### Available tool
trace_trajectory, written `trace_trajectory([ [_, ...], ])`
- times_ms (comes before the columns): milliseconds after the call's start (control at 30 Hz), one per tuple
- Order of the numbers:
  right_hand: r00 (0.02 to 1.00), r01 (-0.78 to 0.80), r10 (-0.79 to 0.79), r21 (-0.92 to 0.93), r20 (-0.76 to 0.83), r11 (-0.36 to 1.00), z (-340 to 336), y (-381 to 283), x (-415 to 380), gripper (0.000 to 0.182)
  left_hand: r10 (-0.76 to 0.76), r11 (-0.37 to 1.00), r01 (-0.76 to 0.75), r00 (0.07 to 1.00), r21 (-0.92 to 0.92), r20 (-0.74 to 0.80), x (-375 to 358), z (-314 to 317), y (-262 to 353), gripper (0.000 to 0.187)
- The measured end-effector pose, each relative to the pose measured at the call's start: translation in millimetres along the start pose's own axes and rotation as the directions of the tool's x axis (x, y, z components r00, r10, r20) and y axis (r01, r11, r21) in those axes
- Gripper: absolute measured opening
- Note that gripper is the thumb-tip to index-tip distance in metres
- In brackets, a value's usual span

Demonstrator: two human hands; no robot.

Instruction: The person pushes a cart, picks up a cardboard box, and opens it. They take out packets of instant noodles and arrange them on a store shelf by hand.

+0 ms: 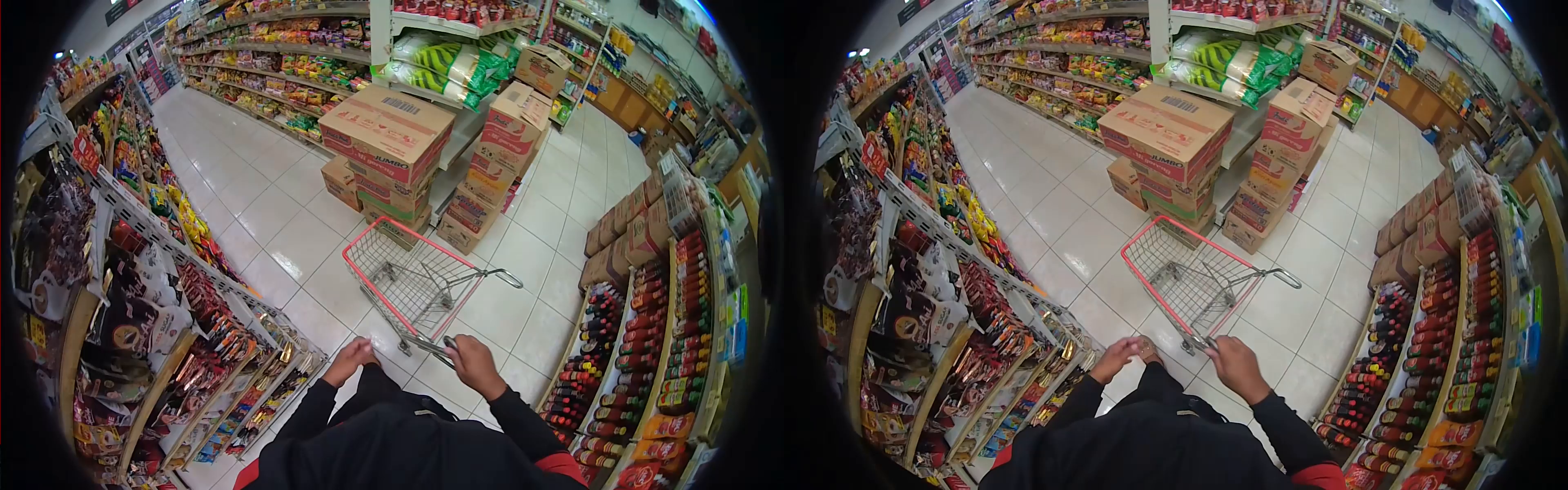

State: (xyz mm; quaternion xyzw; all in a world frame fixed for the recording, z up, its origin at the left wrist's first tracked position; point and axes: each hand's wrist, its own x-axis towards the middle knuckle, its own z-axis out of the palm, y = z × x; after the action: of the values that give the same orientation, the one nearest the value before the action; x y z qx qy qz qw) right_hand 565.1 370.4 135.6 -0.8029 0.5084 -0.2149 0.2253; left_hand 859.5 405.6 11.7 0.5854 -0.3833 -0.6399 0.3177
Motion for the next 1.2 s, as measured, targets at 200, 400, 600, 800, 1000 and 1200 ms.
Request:
trace_trajectory([
  [200, 0.988, 0.141, -0.147, 0.106, 0.053, 0.984, 44, -32, 110, 0.021, 0.373, 0.92, -0.366, 0.928, -0.14, 0.025, 31, -2, 123, 0.053],
  [400, 0.967, 0.151, -0.206, 0.312, 0.153, 0.938, 85, -62, 219, 0.033, 0.416, 0.891, -0.419, 0.908, -0.174, -0.057, 84, -38, 172, 0.052],
  [600, 0.815, 0.313, -0.448, 0.373, 0.368, 0.874, 100, -64, 304, 0.053, 0.418, 0.884, -0.466, 0.814, -0.024, -0.403, 145, -110, 180, 0.028],
  [800, 0.947, -0.02, -0.163, 0.559, 0.275, 0.829, 80, 3, 352, 0.036, 0.376, 0.791, -0.606, 0.59, -0.084, -0.714, 185, -201, 188, 0.032],
  [1000, 0.905, -0.201, 0.394, 0.654, -0.161, 0.729, 68, 136, 419, 0.024, 0.351, 0.799, -0.595, 0.57, -0.079, -0.743, 205, -297, 208, 0.026],
  [1200, 0.663, -0.402, 0.745, 0.803, -0.077, 0.44, 55, 211, 521, 0.046, 0.479, 0.864, -0.317, 0.279, 0.391, -0.832, 230, -361, 238, 0.01],
])
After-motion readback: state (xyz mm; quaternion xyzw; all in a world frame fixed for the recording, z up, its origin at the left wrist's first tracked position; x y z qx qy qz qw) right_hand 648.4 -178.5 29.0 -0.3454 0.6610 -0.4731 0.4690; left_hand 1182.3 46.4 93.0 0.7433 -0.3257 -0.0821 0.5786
